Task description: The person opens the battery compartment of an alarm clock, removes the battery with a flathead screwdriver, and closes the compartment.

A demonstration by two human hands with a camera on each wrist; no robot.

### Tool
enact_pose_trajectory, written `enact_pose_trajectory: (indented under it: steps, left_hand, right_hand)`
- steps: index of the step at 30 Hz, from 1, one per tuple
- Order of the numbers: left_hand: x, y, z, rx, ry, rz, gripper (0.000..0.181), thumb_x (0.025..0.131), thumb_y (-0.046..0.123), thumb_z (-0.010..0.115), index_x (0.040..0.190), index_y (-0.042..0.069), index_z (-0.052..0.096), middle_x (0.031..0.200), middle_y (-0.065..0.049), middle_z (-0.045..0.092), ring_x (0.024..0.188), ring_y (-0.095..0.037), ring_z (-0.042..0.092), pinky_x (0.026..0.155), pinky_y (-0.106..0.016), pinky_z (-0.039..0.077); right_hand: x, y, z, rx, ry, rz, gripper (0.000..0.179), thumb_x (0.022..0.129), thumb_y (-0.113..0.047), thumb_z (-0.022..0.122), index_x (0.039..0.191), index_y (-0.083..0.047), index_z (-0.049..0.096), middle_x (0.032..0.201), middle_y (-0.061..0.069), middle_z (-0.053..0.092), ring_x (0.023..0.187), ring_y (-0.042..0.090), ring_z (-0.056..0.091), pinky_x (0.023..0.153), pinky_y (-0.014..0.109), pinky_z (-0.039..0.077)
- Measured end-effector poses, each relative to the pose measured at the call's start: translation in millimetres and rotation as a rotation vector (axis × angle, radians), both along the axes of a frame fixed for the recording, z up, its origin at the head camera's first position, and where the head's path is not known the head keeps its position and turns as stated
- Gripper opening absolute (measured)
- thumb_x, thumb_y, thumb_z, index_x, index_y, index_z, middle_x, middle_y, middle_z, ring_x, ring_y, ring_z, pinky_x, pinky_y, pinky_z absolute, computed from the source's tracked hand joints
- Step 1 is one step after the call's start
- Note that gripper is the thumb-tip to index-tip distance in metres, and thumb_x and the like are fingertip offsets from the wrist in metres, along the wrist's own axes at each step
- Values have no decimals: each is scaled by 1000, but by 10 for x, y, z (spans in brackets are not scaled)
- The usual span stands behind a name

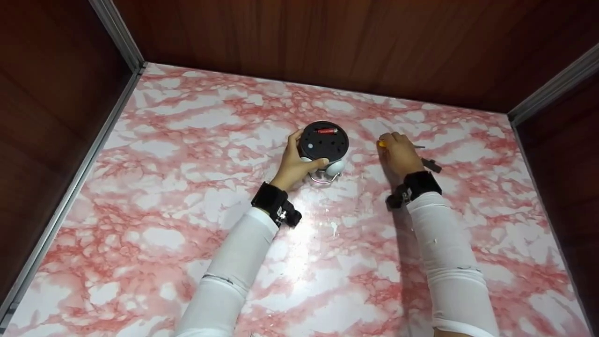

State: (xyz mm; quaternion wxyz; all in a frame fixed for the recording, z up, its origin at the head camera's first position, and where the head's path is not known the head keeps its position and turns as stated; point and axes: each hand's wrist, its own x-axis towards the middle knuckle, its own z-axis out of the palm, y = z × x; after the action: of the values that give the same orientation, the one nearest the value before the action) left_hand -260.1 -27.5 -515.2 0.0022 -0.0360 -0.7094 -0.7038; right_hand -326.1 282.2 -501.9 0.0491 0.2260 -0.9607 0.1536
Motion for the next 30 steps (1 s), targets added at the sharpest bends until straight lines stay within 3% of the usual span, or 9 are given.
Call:
enact_pose_trajectory:
  steps: [6,14,22,27,30]
  left_hand:
    - [4,2,-1,14,-4,-2,95,78,9,88,153,12,30,148,-15,47,133,-24,47,112,-32,35]
    - [10,-3,4,27,-7,-2,97,77,7,89,154,11,29,148,-15,47,133,-24,48,112,-32,36]
    - [14,-4,15,3,-57,3,100,76,12,90,155,17,29,148,-12,47,128,-24,49,94,-35,51]
    - [5,-2,6,7,-41,4,100,75,10,90,155,15,29,149,-13,47,132,-24,48,107,-32,40]
    - [5,1,1,12,-44,4,100,75,10,90,155,15,29,149,-13,46,132,-24,47,107,-34,41]
  right_hand:
    - [-24,-41,-25,-11,42,32,25,93,11,54,117,5,60,113,25,59,105,47,56,95,55,46]
    - [-17,-61,-12,-30,5,30,27,94,11,54,120,5,60,116,26,57,108,47,55,94,55,47]
    - [-9,-45,-13,-47,7,49,27,94,11,54,120,7,60,117,27,56,108,47,54,94,56,47]
    - [-8,-47,-13,-52,6,44,27,94,11,55,120,6,61,117,27,57,108,47,55,94,56,47]
    - [-4,-53,-14,-47,0,35,28,94,11,56,121,5,61,117,25,57,110,46,54,95,55,47]
